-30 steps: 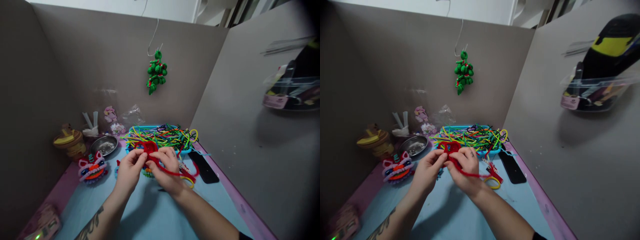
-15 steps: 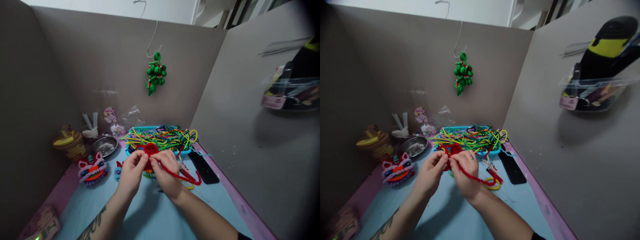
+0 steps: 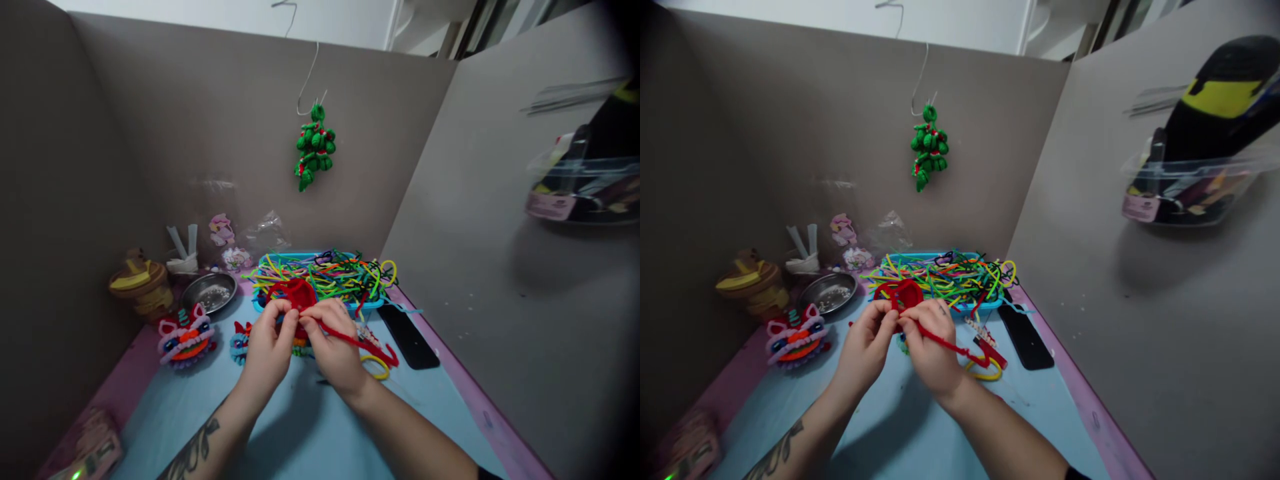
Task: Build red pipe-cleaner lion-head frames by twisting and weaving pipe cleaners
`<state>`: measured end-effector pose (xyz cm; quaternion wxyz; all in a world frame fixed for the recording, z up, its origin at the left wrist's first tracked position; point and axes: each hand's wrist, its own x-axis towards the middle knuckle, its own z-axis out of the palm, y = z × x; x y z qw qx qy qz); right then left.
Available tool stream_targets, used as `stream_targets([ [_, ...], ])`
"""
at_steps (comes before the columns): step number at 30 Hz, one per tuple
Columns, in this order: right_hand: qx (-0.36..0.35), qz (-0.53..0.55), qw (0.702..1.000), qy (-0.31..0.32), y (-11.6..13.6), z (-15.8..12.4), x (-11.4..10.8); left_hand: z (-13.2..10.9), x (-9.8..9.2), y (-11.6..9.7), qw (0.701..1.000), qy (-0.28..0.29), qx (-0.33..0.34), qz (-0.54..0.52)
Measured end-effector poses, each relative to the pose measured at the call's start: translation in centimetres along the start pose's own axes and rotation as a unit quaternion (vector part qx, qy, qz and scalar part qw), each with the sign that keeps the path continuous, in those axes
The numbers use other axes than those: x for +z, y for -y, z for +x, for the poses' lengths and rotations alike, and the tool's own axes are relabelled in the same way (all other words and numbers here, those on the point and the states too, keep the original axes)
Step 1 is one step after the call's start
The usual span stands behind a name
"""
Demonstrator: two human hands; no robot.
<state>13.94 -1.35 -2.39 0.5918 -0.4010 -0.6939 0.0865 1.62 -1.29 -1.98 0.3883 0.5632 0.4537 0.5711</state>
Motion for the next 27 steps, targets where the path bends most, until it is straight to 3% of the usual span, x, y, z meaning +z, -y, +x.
stream_targets([
  [3,-0.025,-0.008,1.000,0.010,-0.2,0.4,-0.4,0.1,-0.4,-0.2,0.999,0.031,0.000,0.023],
  [8,-0.001,0.019,1.000,0.002,-0.5,0.8,-0.6,0.6,-1.2,-0.9,0.997,0.069,-0.010,0.031],
  [18,0.159,0.144,0.977,-0.011,-1.1,1.1,-0.2,0.4,-0.8,-1.1,0.997,0.068,-0.038,-0.025],
  [27,0.234,0.238,0.942,0.026,-1.4,1.5,0.2,0.5,-1.7,-0.8,0.984,0.062,0.086,0.144],
])
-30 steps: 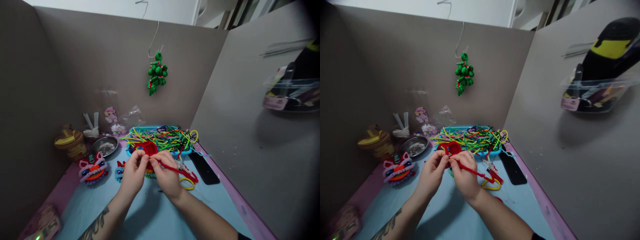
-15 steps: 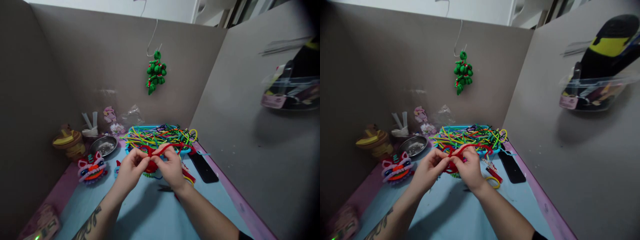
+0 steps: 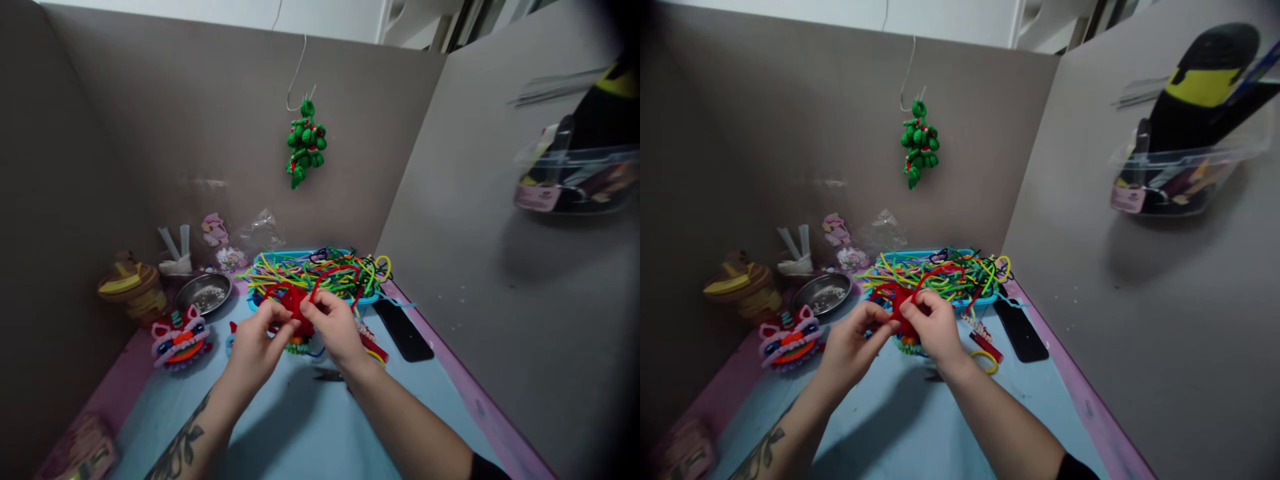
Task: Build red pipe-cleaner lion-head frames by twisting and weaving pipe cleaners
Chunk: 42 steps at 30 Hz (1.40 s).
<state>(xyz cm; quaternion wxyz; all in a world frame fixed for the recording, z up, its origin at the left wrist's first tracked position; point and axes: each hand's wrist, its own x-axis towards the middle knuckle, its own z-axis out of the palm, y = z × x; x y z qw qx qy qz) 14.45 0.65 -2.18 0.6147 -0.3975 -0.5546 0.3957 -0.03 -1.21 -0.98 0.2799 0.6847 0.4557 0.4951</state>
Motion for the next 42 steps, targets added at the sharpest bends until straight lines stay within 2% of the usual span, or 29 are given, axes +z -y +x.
stream_targets([
  [3,0.019,0.022,1.000,-0.006,-0.2,0.3,-0.3,0.1,-0.2,0.1,1.000,0.001,0.012,0.023],
  [7,0.004,0.005,1.000,-0.013,-0.5,0.5,-0.5,0.0,-0.3,0.0,0.999,0.020,0.012,0.033],
  [14,-0.042,-0.051,0.998,-0.010,-1.1,0.9,-0.8,0.2,-0.6,-0.4,0.998,0.042,-0.019,-0.031],
  [19,-0.022,-0.043,0.999,0.023,-1.5,1.1,-0.7,0.6,-0.8,0.1,0.993,0.081,-0.038,-0.082],
  [22,-0.004,-0.049,0.999,0.003,-1.6,0.7,-0.3,0.6,-0.5,0.6,0.987,0.110,-0.056,-0.101],
  [24,-0.005,-0.080,0.996,-0.029,-1.5,0.4,0.0,0.5,-0.3,0.7,0.989,0.116,-0.053,-0.077],
  [27,-0.009,-0.112,0.992,-0.062,-1.3,-0.2,0.5,0.3,0.1,0.6,0.995,0.092,-0.019,0.014],
  [31,0.008,-0.101,0.993,-0.066,-1.5,-0.7,0.9,0.2,0.3,0.5,0.993,0.024,0.030,0.113],
  [37,0.013,-0.060,0.997,-0.040,-1.9,-0.5,1.1,0.2,0.0,1.0,0.985,-0.013,0.074,0.153],
  [42,0.071,0.048,0.996,-0.033,-1.4,-0.4,1.2,0.3,-0.1,1.1,0.984,-0.004,0.093,0.150],
])
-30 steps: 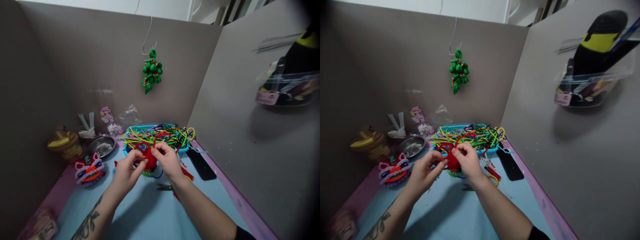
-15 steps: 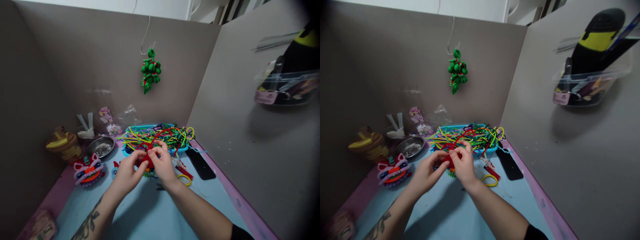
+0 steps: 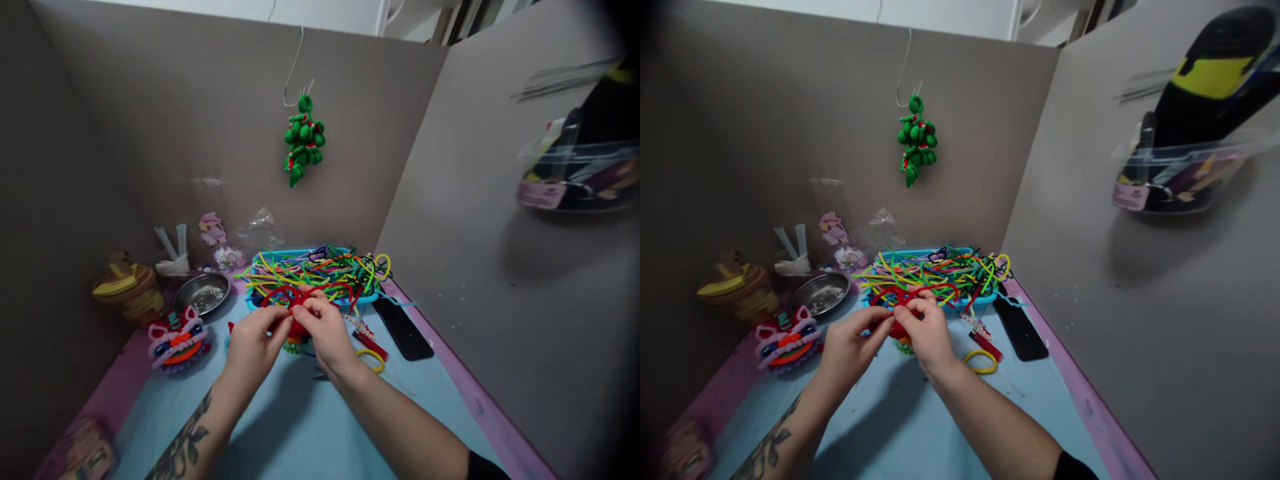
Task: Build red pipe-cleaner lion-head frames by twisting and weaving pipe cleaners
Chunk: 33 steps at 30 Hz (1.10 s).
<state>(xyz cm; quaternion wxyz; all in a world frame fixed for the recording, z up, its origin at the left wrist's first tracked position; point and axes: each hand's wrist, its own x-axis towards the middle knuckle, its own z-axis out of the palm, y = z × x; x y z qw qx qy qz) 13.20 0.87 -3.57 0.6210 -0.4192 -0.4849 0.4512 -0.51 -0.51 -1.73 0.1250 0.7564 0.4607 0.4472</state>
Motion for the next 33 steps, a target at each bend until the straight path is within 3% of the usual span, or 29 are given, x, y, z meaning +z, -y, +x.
stream_targets([
  [4,0.037,0.115,0.991,-0.049,-0.2,1.2,-0.8,0.7,-0.6,1.1,0.998,-0.019,-0.024,-0.046],
  [7,0.128,0.241,0.959,-0.077,-0.7,2.6,-1.8,1.3,-0.9,2.6,0.989,-0.053,-0.085,-0.105],
  [11,0.234,0.316,0.919,-0.036,-1.2,3.8,-2.9,1.4,-0.5,3.7,0.978,-0.013,-0.142,-0.155],
  [14,0.275,0.345,0.897,0.000,-1.6,3.9,-3.1,1.2,0.2,3.3,0.989,0.016,-0.090,-0.119],
  [20,0.226,0.299,0.926,-0.043,-2.0,2.7,-1.9,1.1,0.6,2.5,0.996,0.033,-0.065,-0.044],
  [28,0.199,0.218,0.955,-0.035,-1.8,1.9,-1.1,1.7,-0.6,4.0,0.986,0.067,-0.100,-0.119],
  [30,0.150,0.146,0.977,-0.038,-1.4,1.7,-1.2,1.8,-1.0,4.2,0.986,0.054,-0.087,-0.133],
  [33,-0.022,-0.052,0.997,-0.059,-0.1,1.1,-1.5,1.7,-1.5,3.6,0.992,0.000,-0.050,-0.116],
])
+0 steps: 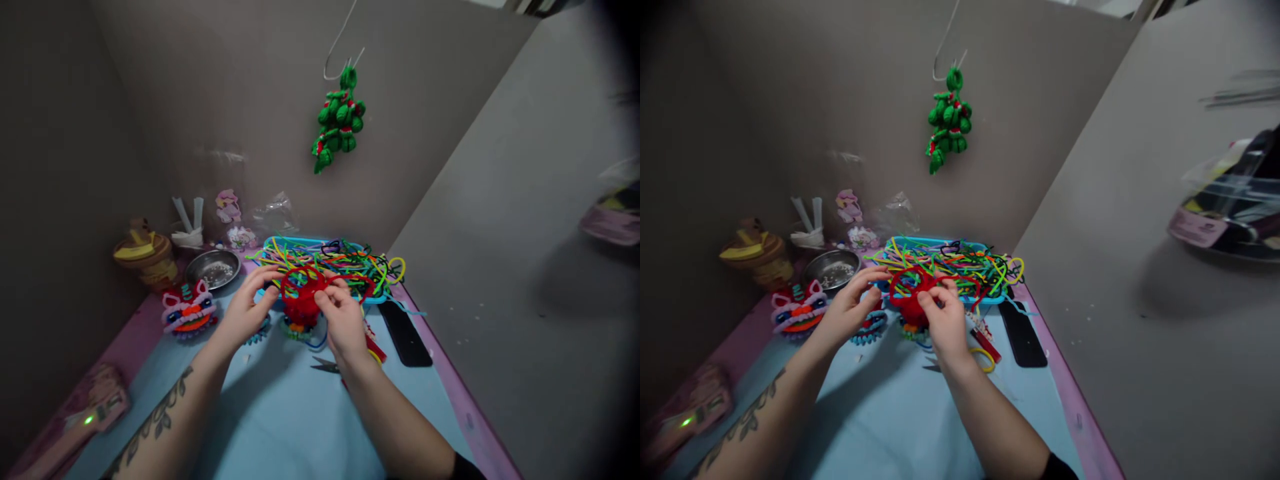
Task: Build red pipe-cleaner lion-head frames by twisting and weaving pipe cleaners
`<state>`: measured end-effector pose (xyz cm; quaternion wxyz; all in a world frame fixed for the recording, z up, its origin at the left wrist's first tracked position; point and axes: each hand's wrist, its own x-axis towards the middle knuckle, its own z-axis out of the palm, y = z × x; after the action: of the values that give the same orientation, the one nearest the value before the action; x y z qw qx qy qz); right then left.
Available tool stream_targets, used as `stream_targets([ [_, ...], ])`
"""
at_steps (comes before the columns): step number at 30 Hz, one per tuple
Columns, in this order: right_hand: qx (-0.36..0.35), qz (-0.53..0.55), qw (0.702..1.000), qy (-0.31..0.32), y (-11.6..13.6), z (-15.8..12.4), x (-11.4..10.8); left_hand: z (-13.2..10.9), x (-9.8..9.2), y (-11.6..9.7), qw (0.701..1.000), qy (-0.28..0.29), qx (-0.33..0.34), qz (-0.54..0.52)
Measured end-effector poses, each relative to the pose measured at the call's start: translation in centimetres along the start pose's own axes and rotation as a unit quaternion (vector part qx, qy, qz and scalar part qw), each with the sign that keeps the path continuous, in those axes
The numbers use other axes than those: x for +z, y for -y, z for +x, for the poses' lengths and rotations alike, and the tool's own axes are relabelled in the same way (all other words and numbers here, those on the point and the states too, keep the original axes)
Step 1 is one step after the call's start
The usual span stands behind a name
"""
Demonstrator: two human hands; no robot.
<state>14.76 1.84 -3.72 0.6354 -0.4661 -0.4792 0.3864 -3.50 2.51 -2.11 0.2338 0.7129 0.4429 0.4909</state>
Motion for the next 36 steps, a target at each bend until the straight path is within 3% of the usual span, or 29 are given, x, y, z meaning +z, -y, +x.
stream_targets([
  [3,-0.168,-0.147,0.975,-0.015,1.2,-0.8,-0.4,-0.5,0.2,-1.3,0.998,-0.013,0.064,0.026],
  [5,-0.197,-0.165,0.966,-0.010,1.5,-1.2,-0.4,-1.0,0.7,-2.1,0.992,-0.016,0.118,0.042],
  [8,-0.135,-0.130,0.982,0.016,1.2,-1.5,-0.2,-1.7,1.7,-2.4,0.985,-0.019,0.161,0.067],
  [11,-0.079,-0.101,0.991,0.040,0.8,-1.6,0.1,-2.2,2.2,-2.4,0.986,-0.041,0.134,0.095],
  [17,-0.049,-0.080,0.994,0.047,1.9,-2.1,0.3,-2.4,1.7,-3.1,0.987,-0.007,0.073,0.144],
  [23,-0.033,-0.065,0.995,0.068,1.6,-2.0,0.6,-2.2,1.4,-3.0,0.984,-0.006,0.094,0.153],
  [25,0.015,-0.009,0.994,0.104,1.1,-1.7,0.7,-2.0,1.2,-2.9,0.987,-0.004,0.078,0.140],
  [28,0.114,0.103,0.978,0.139,0.4,-1.0,0.8,-1.4,0.7,-3.0,0.993,-0.006,0.012,0.121],
  [32,0.169,0.215,0.959,0.068,-0.2,0.5,0.2,-0.7,-0.3,-3.2,0.993,-0.017,-0.058,0.096],
  [36,0.237,0.285,0.928,0.045,-0.5,2.1,-0.8,-0.4,-1.2,-3.0,0.992,-0.030,-0.095,0.076],
])
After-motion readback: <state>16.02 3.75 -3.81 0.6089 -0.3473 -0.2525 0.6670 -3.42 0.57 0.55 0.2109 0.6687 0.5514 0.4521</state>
